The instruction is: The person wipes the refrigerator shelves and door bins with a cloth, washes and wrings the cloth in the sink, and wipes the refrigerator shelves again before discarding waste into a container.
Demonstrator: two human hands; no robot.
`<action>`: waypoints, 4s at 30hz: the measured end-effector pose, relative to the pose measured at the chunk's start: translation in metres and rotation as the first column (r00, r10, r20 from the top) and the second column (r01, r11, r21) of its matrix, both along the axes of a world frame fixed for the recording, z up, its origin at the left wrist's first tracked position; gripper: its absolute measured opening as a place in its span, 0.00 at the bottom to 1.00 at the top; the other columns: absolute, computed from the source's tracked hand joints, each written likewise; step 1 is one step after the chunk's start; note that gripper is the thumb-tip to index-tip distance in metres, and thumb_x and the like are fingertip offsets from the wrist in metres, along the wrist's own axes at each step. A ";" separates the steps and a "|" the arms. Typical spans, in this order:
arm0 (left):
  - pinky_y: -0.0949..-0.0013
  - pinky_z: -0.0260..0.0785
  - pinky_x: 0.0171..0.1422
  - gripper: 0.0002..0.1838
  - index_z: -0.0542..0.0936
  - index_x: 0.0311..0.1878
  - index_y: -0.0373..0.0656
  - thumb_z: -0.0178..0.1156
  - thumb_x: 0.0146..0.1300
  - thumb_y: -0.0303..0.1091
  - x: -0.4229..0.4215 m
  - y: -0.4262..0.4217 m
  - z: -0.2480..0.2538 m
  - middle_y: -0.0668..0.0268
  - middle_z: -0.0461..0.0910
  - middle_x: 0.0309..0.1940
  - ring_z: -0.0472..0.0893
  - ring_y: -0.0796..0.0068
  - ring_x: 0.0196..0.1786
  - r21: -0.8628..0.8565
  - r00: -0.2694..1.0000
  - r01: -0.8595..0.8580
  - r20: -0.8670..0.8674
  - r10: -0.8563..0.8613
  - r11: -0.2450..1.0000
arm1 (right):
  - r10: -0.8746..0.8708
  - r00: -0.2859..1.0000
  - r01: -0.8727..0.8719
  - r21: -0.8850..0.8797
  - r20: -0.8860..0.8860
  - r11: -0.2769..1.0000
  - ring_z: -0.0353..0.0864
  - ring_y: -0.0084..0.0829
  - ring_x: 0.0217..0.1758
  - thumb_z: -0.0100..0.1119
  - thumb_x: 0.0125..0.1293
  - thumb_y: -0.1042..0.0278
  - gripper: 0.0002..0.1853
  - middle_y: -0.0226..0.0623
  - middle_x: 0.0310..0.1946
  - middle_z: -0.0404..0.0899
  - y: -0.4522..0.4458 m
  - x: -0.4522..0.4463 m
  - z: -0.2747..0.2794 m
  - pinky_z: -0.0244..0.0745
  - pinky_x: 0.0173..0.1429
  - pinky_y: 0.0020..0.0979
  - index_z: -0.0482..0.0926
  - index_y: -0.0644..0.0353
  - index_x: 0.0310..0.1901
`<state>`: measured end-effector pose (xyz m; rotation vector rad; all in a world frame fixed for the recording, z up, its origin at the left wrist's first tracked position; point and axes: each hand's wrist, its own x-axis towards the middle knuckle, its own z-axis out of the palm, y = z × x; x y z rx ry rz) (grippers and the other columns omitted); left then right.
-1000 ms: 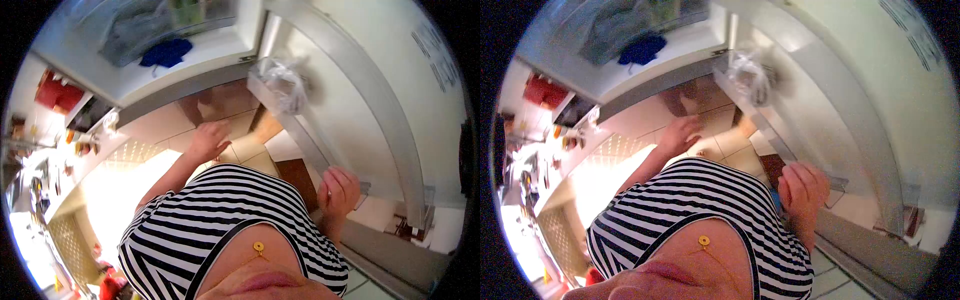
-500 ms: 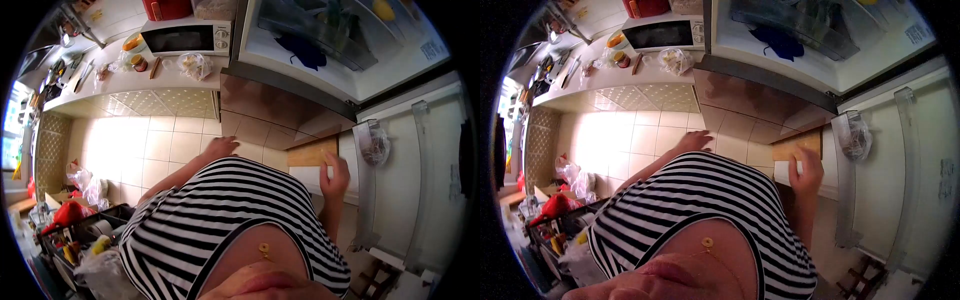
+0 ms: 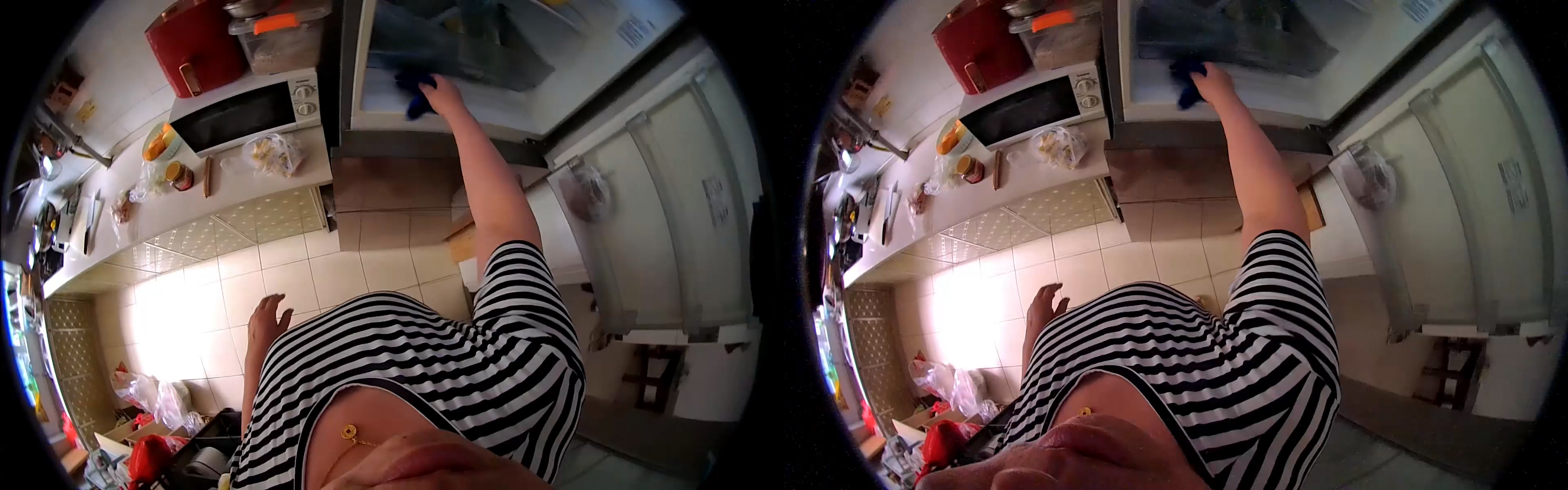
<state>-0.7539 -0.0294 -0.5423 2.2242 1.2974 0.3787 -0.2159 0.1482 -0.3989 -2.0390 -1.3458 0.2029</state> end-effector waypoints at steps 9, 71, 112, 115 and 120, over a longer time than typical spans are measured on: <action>0.54 0.57 0.65 0.47 0.47 0.71 0.45 0.66 0.53 0.36 0.171 0.017 0.166 0.58 0.52 0.69 0.60 0.61 0.67 0.037 0.354 0.395 0.916 -0.189 0.918 | 0.596 0.562 -0.556 0.270 -0.574 0.786 0.72 0.22 0.48 0.54 0.66 0.53 0.22 0.33 0.46 0.78 -0.202 -0.131 0.095 0.67 0.56 0.27 0.74 0.61 0.53; 0.50 0.63 0.60 0.28 0.66 0.54 0.44 0.67 0.54 0.39 0.675 0.030 0.268 0.55 0.72 0.48 0.73 0.49 0.53 0.842 -0.528 0.275 0.536 -0.659 0.465 | -0.174 0.858 0.251 -0.099 0.483 0.963 0.77 0.45 0.29 0.60 0.49 0.64 0.11 0.46 0.25 0.77 -0.301 0.149 0.277 0.70 0.34 0.40 0.76 0.58 0.34; 0.49 0.57 0.66 0.46 0.46 0.69 0.44 0.67 0.53 0.32 0.675 0.012 0.267 0.48 0.64 0.56 0.67 0.53 0.59 0.753 -0.673 0.386 0.625 -0.396 0.533 | -0.258 0.892 0.363 -0.246 0.372 0.899 0.78 0.46 0.28 0.54 0.51 0.62 0.15 0.50 0.25 0.78 -0.303 0.150 0.269 0.72 0.37 0.41 0.77 0.63 0.38; 0.50 0.57 0.66 0.46 0.46 0.69 0.45 0.67 0.53 0.33 0.672 0.013 0.262 0.48 0.64 0.56 0.67 0.53 0.59 0.704 -0.594 0.412 0.689 -0.416 0.578 | -0.213 0.894 0.323 -0.236 0.393 0.917 0.75 0.52 0.28 0.56 0.48 0.65 0.12 0.51 0.25 0.77 -0.302 0.150 0.271 0.70 0.35 0.42 0.77 0.64 0.32; 0.51 0.58 0.66 0.49 0.43 0.70 0.45 0.67 0.53 0.33 0.677 0.011 0.272 0.48 0.63 0.57 0.67 0.54 0.59 0.736 -0.654 0.387 0.643 -0.398 0.555 | -0.036 0.951 0.180 -0.455 0.308 0.872 0.74 0.48 0.33 0.58 0.43 0.74 0.10 0.48 0.27 0.75 -0.346 0.145 0.279 0.68 0.39 0.40 0.75 0.65 0.31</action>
